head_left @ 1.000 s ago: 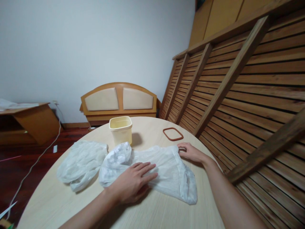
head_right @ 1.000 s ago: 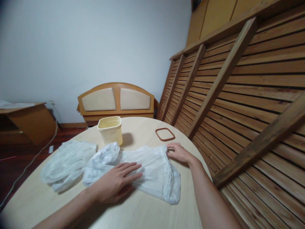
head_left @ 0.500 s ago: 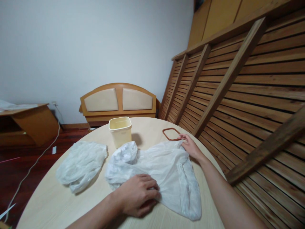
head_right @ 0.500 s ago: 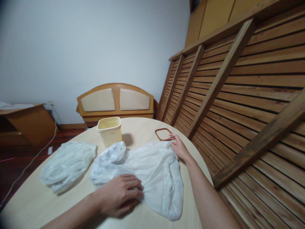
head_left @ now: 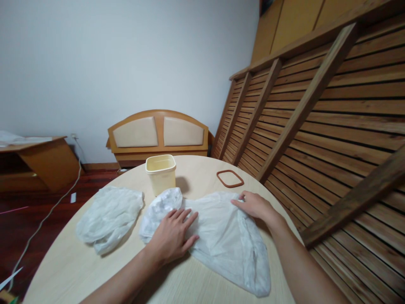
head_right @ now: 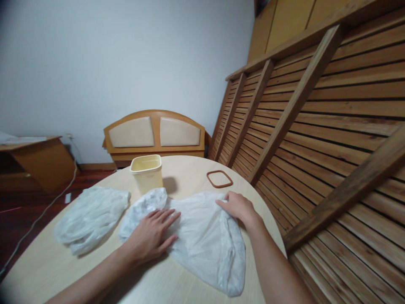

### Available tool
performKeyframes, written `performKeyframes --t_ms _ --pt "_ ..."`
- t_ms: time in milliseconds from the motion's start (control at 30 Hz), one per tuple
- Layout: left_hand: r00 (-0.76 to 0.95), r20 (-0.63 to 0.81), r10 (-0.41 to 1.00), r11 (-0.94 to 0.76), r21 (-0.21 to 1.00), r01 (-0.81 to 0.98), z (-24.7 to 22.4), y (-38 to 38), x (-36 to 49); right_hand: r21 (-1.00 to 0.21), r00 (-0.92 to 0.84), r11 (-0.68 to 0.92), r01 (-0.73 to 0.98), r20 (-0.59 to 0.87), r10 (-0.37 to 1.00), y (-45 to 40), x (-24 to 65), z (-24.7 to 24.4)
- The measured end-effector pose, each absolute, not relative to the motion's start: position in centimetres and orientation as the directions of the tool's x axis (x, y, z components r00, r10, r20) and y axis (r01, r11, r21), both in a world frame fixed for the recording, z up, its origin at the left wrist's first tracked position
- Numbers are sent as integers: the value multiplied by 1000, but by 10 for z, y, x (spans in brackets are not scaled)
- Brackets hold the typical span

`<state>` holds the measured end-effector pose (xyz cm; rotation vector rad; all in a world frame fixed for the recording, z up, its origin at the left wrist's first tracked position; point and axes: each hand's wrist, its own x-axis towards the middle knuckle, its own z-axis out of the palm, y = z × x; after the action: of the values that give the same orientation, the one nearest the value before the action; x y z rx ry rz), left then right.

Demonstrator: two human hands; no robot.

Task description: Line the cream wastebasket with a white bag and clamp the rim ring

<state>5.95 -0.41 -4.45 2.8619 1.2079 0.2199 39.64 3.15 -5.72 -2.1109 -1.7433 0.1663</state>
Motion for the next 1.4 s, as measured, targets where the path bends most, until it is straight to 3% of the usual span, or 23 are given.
performKeyframes --t_ms 167,367,433,500,600,700,867,1200,1400 --pt "663 86 744 -669 87 739 -43 -10 63 -366 129 -30 930 251 959 32 391 -48" --pt "673 117 730 -683 104 723 -42 -12 65 -289 178 -90 953 297 938 29 389 -37" --pt "683 132 718 -696 109 710 -45 -11 65 -261 101 -14 965 324 941 28 381 -35" --pt "693 141 707 -706 111 699 -50 -11 65 -249 -73 160 955 325 943 27 367 -34" --pt "694 128 709 -706 115 699 -54 -9 64 -313 -315 347 884 148 937 21 343 -35" --pt "673 118 730 -684 107 722 -56 -8 64 -395 -430 370 841 -72 900 13 322 -39" --pt "604 117 789 -613 79 786 -54 -6 67 -444 -525 404 800 -190 830 1 305 -46" --pt "725 143 674 -739 135 660 -54 -1 66 -506 -686 589 630 -6 728 -5 293 -36" --pt "682 123 721 -689 26 724 -50 -1 72 -522 -599 521 676 22 800 -3 304 -37"
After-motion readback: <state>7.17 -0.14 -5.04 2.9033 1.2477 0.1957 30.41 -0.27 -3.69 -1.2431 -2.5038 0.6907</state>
